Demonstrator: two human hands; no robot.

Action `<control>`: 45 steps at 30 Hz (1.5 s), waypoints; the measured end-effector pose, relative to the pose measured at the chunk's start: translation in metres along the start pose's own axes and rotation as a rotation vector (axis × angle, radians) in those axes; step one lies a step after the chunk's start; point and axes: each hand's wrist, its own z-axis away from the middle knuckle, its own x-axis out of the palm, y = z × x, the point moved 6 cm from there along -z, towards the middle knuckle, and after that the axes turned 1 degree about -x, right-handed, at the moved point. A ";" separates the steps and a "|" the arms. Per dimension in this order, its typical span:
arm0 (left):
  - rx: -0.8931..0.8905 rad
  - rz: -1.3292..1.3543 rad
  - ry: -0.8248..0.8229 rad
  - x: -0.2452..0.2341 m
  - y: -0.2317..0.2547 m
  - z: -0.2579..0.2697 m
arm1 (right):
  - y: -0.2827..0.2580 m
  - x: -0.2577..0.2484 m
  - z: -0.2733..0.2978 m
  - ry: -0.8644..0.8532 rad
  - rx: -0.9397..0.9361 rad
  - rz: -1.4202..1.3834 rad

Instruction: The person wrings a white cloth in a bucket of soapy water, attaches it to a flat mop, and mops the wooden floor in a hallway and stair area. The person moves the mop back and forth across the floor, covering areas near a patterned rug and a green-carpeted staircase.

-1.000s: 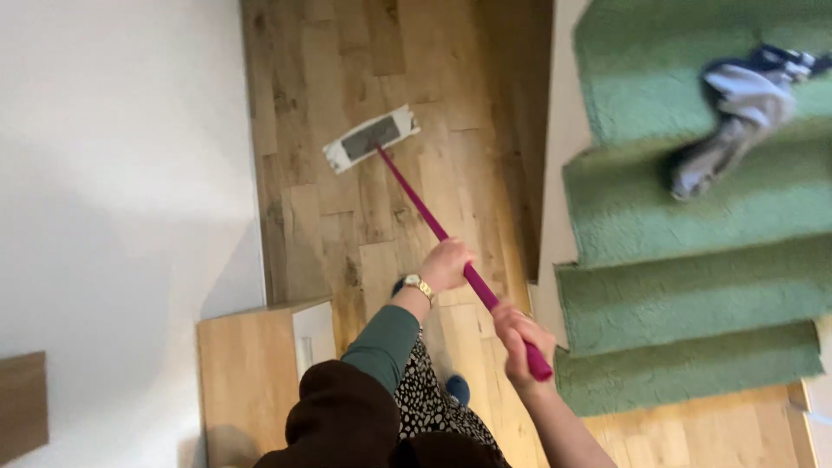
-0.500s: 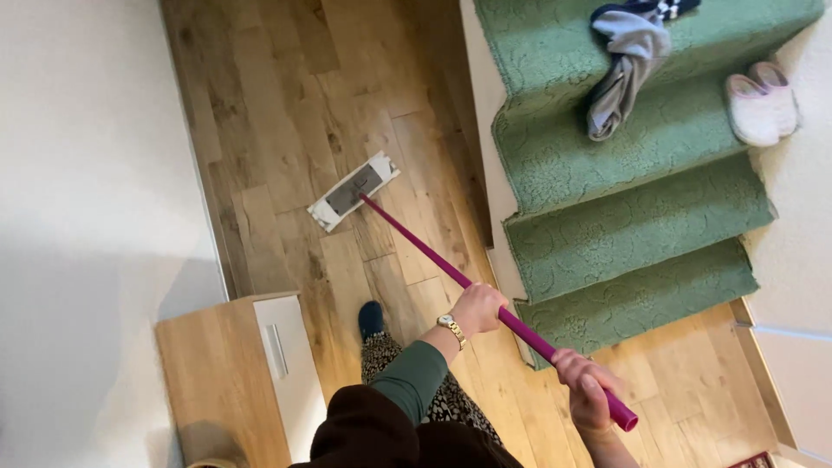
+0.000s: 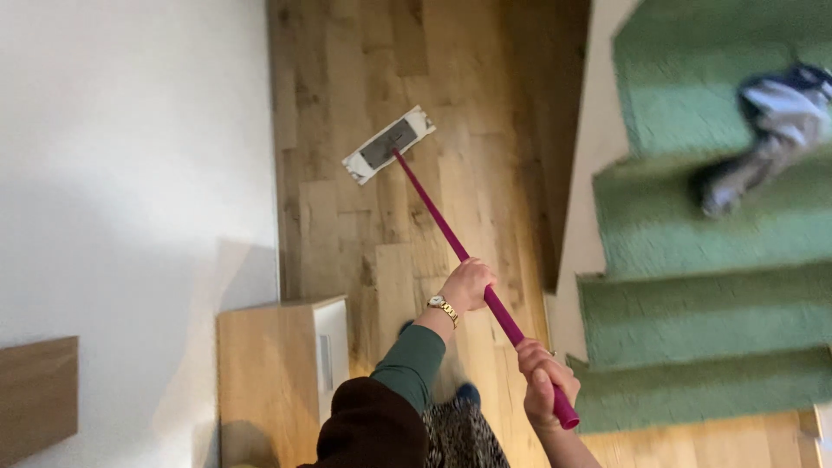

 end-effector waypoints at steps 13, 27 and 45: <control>-0.100 0.082 0.212 -0.122 -0.133 0.017 | 0.072 0.150 -0.050 -0.210 -0.110 0.029; -0.280 0.052 0.293 -0.006 0.021 0.171 | -0.079 0.040 0.072 -0.278 -0.031 -0.153; 0.096 0.265 0.119 0.077 0.255 0.168 | -0.217 -0.122 0.170 0.004 -0.057 -0.038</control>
